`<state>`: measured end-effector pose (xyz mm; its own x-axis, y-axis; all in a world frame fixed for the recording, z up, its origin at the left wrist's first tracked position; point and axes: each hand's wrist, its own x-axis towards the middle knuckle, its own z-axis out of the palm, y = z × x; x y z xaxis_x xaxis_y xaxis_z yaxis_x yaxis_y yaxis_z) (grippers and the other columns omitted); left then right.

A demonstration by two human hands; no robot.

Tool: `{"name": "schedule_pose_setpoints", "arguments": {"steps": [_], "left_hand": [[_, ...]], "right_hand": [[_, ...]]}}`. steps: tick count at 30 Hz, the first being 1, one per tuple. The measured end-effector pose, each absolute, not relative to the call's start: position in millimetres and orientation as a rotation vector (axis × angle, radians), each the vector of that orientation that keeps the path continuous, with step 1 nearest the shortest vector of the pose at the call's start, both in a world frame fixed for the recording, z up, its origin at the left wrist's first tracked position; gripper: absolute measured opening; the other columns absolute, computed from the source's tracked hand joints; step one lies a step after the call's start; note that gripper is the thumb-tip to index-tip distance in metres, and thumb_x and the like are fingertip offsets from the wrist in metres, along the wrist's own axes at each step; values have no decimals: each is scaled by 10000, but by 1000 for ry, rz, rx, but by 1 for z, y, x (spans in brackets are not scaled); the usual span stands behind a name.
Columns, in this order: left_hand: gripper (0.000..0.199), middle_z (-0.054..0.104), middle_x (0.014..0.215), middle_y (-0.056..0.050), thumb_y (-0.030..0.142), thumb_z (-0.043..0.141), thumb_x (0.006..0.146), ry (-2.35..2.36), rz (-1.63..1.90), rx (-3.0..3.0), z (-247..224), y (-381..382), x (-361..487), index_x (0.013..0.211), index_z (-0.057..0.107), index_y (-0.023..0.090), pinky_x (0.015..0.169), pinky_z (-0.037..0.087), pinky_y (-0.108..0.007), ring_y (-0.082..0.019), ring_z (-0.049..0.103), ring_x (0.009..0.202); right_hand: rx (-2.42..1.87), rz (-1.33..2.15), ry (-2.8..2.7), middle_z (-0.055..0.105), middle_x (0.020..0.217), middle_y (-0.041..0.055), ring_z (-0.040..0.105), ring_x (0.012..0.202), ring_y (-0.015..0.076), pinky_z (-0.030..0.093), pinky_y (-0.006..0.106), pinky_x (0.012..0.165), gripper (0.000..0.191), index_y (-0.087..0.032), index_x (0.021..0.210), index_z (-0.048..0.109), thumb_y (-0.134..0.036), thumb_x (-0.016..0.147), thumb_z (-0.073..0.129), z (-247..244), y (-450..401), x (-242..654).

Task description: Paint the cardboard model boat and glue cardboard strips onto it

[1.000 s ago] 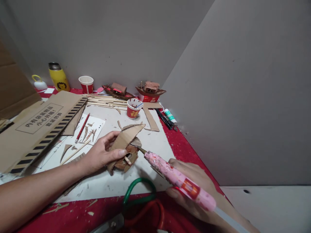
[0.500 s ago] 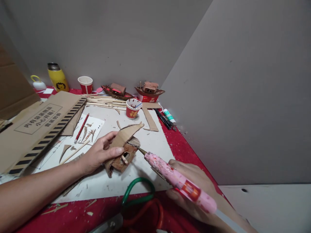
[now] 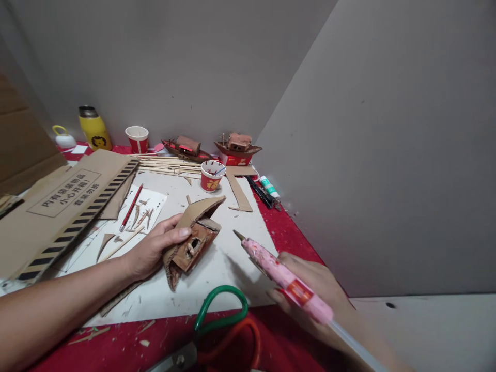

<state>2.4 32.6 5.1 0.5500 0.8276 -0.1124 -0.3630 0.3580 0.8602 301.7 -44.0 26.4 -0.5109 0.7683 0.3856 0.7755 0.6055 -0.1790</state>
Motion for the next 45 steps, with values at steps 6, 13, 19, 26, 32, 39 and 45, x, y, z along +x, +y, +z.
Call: {"name": "schedule_pose_setpoints", "arguments": {"steps": [6, 13, 19, 26, 32, 39, 45], "left_hand": [[572, 739, 1101, -87, 426, 784, 745, 651, 805, 903, 7, 28, 4, 1231, 642, 157, 796, 498, -277, -222, 662, 936], [556, 729, 1169, -96, 401, 750, 791, 605, 787, 943, 10, 18, 6, 1281, 620, 174, 830, 504, -299, -256, 671, 1003], [526, 726, 1192, -68, 371, 730, 827, 559, 740, 984, 9, 8, 6, 1312, 605, 209, 849, 507, -290, -251, 656, 1064], [561, 708, 1219, -78, 426, 755, 792, 556, 706, 1035, 19, 0, 9, 1279, 615, 186, 917, 494, -339, -277, 646, 1102], [590, 723, 1176, -76, 461, 766, 765, 560, 667, 1044, 21, 2, 10, 1268, 628, 185, 868, 510, -327, -275, 663, 1050], [623, 720, 1190, -97, 486, 764, 744, 637, 673, 1090, 18, 2, 10, 1271, 642, 177, 886, 514, -370, -317, 655, 1079], [611, 736, 1145, -78, 467, 752, 774, 572, 669, 1075, 16, 7, 11, 1300, 627, 183, 855, 510, -324, -275, 667, 1030]], "right_hand": [[-1531, -95, -2519, 641, 788, 65, 614, 663, 186, 466, 280, 575, 244, -172, 898, 614, -395, 951, 532, 4, -22, 339], [-1541, -98, -2468, 692, 1151, 157, 696, 990, 277, 586, 411, 802, 409, -165, 1210, 623, -447, 913, 629, 16, -35, 343], [-914, 205, -2257, 681, 1174, 115, 618, 1148, 220, 504, 389, 1018, 398, -221, 1378, 512, -255, 982, 535, 55, -44, 285], [-747, 230, -2386, 598, 1223, 150, 581, 1189, 241, 488, 418, 1006, 472, -191, 1455, 428, -420, 1044, 380, 57, -29, 248], [-723, 290, -2390, 606, 1192, 127, 599, 1140, 226, 484, 393, 985, 467, -225, 1447, 435, -448, 1040, 382, 51, -29, 247], [-696, 311, -2379, 582, 1216, 131, 575, 1162, 235, 479, 397, 974, 492, -235, 1456, 422, -483, 1031, 400, 46, -25, 244], [-670, 316, -2345, 559, 1219, 129, 558, 1128, 228, 483, 386, 939, 564, -225, 1500, 362, -534, 1028, 363, 44, -24, 244]]}}
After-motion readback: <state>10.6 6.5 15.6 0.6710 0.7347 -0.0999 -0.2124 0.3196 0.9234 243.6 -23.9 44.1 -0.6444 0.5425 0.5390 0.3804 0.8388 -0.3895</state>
